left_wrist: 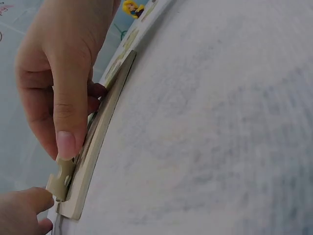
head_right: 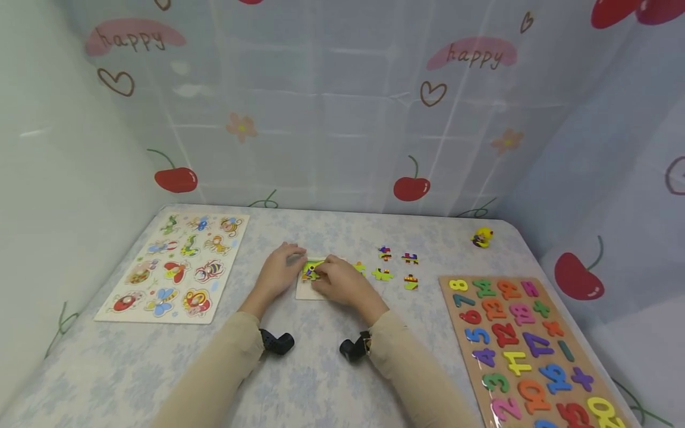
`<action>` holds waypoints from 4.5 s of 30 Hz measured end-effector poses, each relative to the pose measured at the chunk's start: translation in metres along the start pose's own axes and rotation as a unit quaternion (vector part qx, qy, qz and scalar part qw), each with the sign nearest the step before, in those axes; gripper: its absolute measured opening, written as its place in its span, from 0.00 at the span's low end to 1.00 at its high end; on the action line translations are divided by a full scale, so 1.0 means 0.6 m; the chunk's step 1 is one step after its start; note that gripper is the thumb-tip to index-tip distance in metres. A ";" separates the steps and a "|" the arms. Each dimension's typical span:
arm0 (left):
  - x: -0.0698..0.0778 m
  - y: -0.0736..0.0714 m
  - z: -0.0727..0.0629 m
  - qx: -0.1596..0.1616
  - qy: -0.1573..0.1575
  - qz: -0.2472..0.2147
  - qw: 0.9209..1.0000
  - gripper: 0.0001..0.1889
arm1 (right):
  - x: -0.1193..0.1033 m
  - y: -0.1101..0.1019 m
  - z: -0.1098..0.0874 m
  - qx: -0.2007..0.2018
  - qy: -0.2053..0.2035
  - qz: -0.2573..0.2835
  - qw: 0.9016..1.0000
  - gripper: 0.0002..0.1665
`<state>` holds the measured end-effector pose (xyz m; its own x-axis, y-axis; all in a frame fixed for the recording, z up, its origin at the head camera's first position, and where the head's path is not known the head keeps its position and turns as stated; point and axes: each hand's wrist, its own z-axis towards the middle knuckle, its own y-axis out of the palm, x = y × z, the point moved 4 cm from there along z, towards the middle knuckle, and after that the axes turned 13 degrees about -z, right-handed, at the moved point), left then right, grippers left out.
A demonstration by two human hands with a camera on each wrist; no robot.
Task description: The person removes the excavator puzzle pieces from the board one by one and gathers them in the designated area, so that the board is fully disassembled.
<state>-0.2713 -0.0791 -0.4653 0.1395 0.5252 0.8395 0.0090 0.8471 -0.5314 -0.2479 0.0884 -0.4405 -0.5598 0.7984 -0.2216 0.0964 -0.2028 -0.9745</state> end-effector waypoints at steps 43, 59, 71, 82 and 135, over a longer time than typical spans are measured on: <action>0.001 0.000 0.010 0.035 -0.030 -0.021 0.999 0.08 | -0.005 0.011 0.012 -0.031 0.054 0.001 0.998 0.16; -0.002 -0.001 0.013 0.031 -0.032 -0.030 0.999 0.09 | -0.001 0.011 0.011 -0.021 0.035 0.000 0.999 0.14; -0.008 -0.001 0.021 0.023 -0.040 -0.034 0.998 0.11 | -0.001 0.010 0.013 -0.008 0.041 0.001 0.999 0.15; 0.000 0.000 0.019 0.034 -0.050 -0.021 0.998 0.09 | -0.004 0.011 0.015 -0.032 0.053 -0.008 0.998 0.16; -0.011 0.002 0.012 0.039 -0.036 -0.016 0.998 0.11 | 0.088 -0.039 -0.010 0.027 0.163 0.185 0.969 0.13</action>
<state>-0.2794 -0.0809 -0.4708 0.0690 0.5006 0.8629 -0.0644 0.8654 -0.4969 -0.2750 0.1386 -0.4294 -0.2056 0.8004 -0.5631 0.1929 -0.5310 -0.8251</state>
